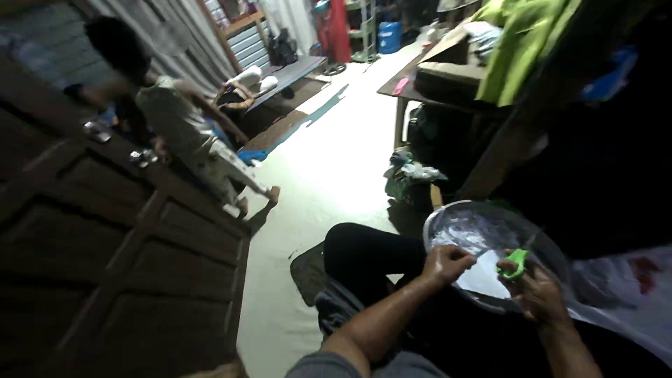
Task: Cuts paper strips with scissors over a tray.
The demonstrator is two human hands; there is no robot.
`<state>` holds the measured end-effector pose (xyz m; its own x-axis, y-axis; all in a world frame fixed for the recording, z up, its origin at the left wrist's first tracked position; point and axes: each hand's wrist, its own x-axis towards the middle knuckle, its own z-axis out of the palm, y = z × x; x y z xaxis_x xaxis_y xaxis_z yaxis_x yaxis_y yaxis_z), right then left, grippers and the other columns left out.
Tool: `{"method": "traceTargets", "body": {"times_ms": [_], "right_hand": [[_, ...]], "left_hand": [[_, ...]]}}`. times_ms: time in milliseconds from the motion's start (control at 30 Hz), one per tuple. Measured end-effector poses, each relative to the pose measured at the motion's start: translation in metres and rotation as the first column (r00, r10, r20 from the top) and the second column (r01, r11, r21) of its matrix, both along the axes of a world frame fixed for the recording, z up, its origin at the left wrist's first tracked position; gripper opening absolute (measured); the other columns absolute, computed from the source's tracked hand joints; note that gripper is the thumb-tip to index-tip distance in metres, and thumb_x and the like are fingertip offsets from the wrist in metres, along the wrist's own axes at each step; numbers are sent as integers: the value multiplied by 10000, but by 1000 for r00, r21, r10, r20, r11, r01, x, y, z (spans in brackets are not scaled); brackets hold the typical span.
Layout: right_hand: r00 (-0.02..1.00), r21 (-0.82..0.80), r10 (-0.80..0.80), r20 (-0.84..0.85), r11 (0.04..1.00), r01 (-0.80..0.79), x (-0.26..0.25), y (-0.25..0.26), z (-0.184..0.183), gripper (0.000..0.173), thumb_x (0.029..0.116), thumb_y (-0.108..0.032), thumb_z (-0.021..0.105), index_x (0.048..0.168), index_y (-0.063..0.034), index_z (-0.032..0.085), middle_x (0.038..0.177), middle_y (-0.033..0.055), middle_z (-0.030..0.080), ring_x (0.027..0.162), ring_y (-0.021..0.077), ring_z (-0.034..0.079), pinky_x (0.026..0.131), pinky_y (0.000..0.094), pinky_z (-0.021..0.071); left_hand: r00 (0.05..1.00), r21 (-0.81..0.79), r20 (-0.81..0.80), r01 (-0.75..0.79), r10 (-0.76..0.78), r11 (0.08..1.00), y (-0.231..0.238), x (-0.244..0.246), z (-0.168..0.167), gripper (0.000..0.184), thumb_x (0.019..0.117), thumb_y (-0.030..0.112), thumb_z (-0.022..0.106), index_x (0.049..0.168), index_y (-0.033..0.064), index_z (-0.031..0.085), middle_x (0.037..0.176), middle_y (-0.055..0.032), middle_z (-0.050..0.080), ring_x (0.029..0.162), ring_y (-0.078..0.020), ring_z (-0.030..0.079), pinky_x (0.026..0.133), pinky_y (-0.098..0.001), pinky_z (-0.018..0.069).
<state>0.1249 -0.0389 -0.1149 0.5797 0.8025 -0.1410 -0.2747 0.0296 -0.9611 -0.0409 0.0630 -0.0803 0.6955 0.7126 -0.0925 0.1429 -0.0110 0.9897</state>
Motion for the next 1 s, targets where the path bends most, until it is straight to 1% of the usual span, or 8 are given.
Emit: {"method": "traceTargets", "body": {"times_ms": [100,200,333,433,500,700,833,1000], "right_hand": [[995,48,83,52,995,-86,4,-1,-5,346,958,-69,580,1299,-63,522,983,-74,727,770,32,692,678,198,591],[987,108,151,54,982,-156,5,-2,-8,398,891,-69,656,1277,-82,559,1028,-72,729,854,60,710,742,220,609],[981,134,187,51,972,-193,6,-1,-10,405,870,-81,702,1259,-103,591,1018,-77,754,876,58,727,765,213,611],[982,113,175,75,977,-182,7,-2,-10,392,875,-58,677,1255,-109,595,970,-104,741,819,33,711,743,199,605],[983,90,156,91,982,-165,6,-2,-9,385,880,-30,657,1255,-78,580,958,-99,733,799,30,707,733,198,606],[995,29,67,81,997,-69,1,0,-1,389,900,-13,626,1277,-41,537,978,-89,714,812,17,694,735,192,597],[997,26,25,69,999,-26,2,-1,2,372,902,2,621,1262,-45,537,965,-95,708,783,6,688,707,177,594],[998,-51,-50,26,997,52,4,0,9,377,976,8,558,1342,-45,485,1032,-73,661,811,2,668,718,182,584]], "left_hand": [[1000,62,-10,21,-21,998,-3,4,3,232,1002,100,624,1079,-104,706,938,-201,714,841,-224,679,842,-399,552],[998,79,-49,42,-39,996,-8,6,8,237,1002,103,628,1081,-105,708,957,-219,714,876,-258,681,874,-429,540],[986,109,-129,118,-103,987,-7,6,7,259,1009,131,618,1097,-95,710,1003,-229,715,949,-299,682,919,-476,521],[979,128,-162,149,-128,980,-8,8,5,263,1007,154,625,1097,-75,720,995,-212,722,947,-293,687,916,-482,520],[978,118,-165,150,-129,982,-8,8,5,267,1006,168,632,1098,-66,723,994,-202,724,944,-287,686,915,-483,520],[980,95,-155,143,-127,985,-4,5,5,262,1009,165,629,1080,-70,720,956,-192,714,883,-264,669,871,-464,519],[975,96,-177,153,-134,984,-2,4,8,266,1018,171,622,1092,-65,719,972,-192,716,900,-263,676,890,-459,524],[975,93,-182,146,-128,985,0,5,10,269,1016,178,627,1089,-64,720,977,-188,721,907,-254,683,903,-456,525]]}}
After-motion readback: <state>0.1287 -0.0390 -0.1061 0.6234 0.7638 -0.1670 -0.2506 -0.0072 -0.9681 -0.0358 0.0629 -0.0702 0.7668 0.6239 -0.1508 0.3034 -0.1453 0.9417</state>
